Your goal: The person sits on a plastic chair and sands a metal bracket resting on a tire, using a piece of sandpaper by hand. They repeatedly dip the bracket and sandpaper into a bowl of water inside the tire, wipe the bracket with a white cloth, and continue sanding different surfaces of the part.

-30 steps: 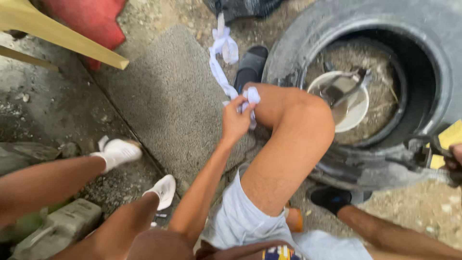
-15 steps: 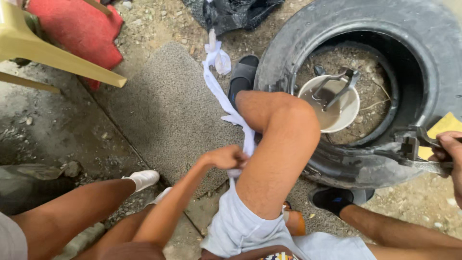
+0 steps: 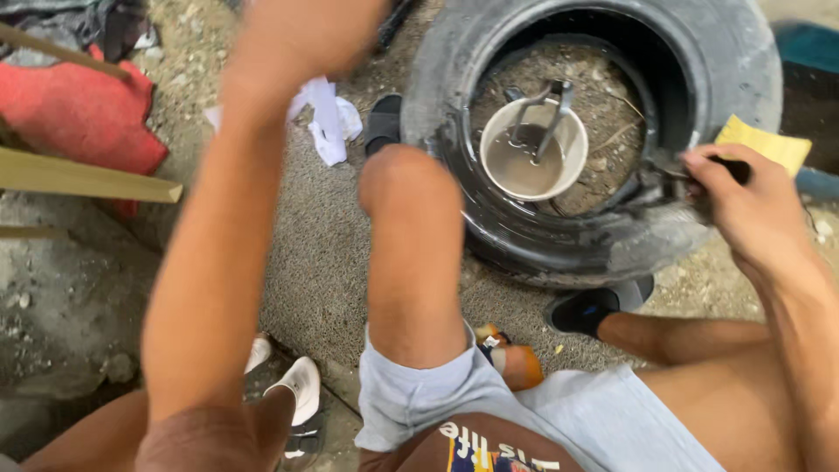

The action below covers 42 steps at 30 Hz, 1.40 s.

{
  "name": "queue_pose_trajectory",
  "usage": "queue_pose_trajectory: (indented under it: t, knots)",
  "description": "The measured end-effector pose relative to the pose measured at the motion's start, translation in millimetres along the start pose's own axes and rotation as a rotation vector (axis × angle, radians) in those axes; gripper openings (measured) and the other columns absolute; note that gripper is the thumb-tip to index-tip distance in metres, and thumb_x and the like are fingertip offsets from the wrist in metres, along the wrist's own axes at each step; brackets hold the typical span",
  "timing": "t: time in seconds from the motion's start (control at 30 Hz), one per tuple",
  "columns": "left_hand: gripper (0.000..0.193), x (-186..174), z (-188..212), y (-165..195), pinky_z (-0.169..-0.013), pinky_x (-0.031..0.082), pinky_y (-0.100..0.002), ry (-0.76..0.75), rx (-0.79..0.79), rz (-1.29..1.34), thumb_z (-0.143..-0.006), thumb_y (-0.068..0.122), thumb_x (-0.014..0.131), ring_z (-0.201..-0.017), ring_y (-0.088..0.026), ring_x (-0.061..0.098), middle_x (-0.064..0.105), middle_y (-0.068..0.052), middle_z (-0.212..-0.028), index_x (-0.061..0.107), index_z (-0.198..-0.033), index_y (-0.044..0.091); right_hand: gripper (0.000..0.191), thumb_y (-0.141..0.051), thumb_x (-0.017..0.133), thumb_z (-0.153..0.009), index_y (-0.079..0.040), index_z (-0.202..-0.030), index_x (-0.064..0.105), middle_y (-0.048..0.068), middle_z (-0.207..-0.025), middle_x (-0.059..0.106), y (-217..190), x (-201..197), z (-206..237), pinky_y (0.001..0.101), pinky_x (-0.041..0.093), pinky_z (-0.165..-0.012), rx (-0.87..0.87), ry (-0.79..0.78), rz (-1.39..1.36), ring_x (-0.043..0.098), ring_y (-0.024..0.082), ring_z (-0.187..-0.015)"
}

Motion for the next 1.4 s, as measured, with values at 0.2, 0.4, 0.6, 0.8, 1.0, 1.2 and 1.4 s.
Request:
queue_pose_trajectory:
  t: [0.2, 0.4, 0.6, 0.8, 1.0, 1.2, 1.4]
  knots:
    - [0.058, 163.1, 65.4, 178.3, -0.111, 0.047, -0.042, -0.386, 0.092, 0.392, -0.096, 0.054, 0.068, -0.131, -0.034, 0.060, 0.064, -0.017, -0.138, 0.063, -0.133, 0.010, 0.027, -0.026, 0.054, -0.109, -0.003, -0.110, 0.069, 0.002, -0.079, 0.062, -5.1, 30.3, 13.5, 0.0287, 0.042, -0.053, 0.088, -0.114, -0.081, 0.053, 0.011, -0.063]
    - [0.107, 222.3, 136.7, 218.4, -0.106, 0.034, -0.054, -0.300, 0.200, 0.387, -0.057, 0.040, 0.094, -0.136, -0.043, 0.048, 0.053, -0.025, -0.143, 0.047, -0.144, 0.000, 0.033, -0.032, 0.046, -0.109, -0.008, -0.106, 0.068, 0.003, -0.077, 0.062, 11.0, 57.9, 23.1, 0.0304, 0.045, -0.050, 0.141, -0.176, -0.073, 0.053, 0.011, -0.059]
    - [0.086, 256.4, 158.7, 169.3, -0.113, 0.048, -0.041, -0.192, -0.076, 0.676, -0.069, 0.040, 0.093, -0.135, -0.034, 0.060, 0.058, -0.016, -0.145, 0.056, -0.139, 0.006, 0.034, -0.032, 0.040, -0.109, -0.006, -0.116, 0.061, 0.007, -0.081, 0.067, 38.6, 91.5, 11.2, 0.0304, 0.049, -0.052, 0.165, -0.313, -0.194, 0.059, 0.015, -0.059]
    - [0.084, 260.9, 165.4, 133.0, -0.112, 0.047, -0.041, -0.278, -0.063, 0.462, -0.066, 0.040, 0.095, -0.131, -0.036, 0.060, 0.061, -0.015, -0.138, 0.059, -0.133, 0.005, 0.034, -0.029, 0.048, -0.111, 0.004, -0.116, 0.051, 0.011, -0.091, 0.068, 51.7, 100.8, 6.8, 0.0324, 0.058, -0.063, 0.101, -0.288, -0.024, 0.067, 0.017, -0.072]
    - [0.078, 269.3, 170.0, 118.7, -0.111, 0.045, -0.044, -0.308, -0.130, 0.417, -0.066, 0.031, 0.095, -0.135, -0.039, 0.053, 0.052, -0.017, -0.146, 0.060, -0.130, 0.004, 0.025, -0.024, 0.068, -0.101, -0.001, -0.110, 0.073, 0.016, -0.094, 0.073, 8.0, 79.0, 16.6, 0.0398, 0.052, -0.073, -0.252, -0.212, 0.302, 0.067, 0.024, -0.081]
    - [0.073, 270.1, 166.8, 121.1, -0.111, 0.046, -0.043, -0.291, -0.194, 0.600, -0.067, 0.019, 0.092, -0.138, -0.036, 0.053, 0.047, -0.015, -0.152, 0.060, -0.131, 0.005, 0.030, -0.026, 0.076, -0.090, -0.001, -0.107, 0.072, 0.018, -0.081, 0.072, -10.8, 72.0, 16.0, 0.0406, 0.052, -0.067, -0.144, -0.266, 0.411, 0.068, 0.029, -0.070]
    - [0.078, 262.2, 163.1, 139.6, -0.113, 0.043, -0.048, -0.203, -0.130, 0.412, -0.070, 0.026, 0.093, -0.139, -0.041, 0.045, 0.041, -0.021, -0.152, 0.054, -0.132, 0.000, 0.026, -0.025, 0.074, -0.091, -0.007, -0.110, 0.075, 0.022, -0.084, 0.073, -11.9, 65.2, 3.8, 0.0490, 0.053, -0.071, -0.226, -0.437, 0.733, 0.069, 0.042, -0.079]
Point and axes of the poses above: each hand's wrist, its own z-axis away from the middle knuckle, its own x-axis out of the palm, y = z × x, the point moved 8 cm from there along -z, towards the middle knuckle
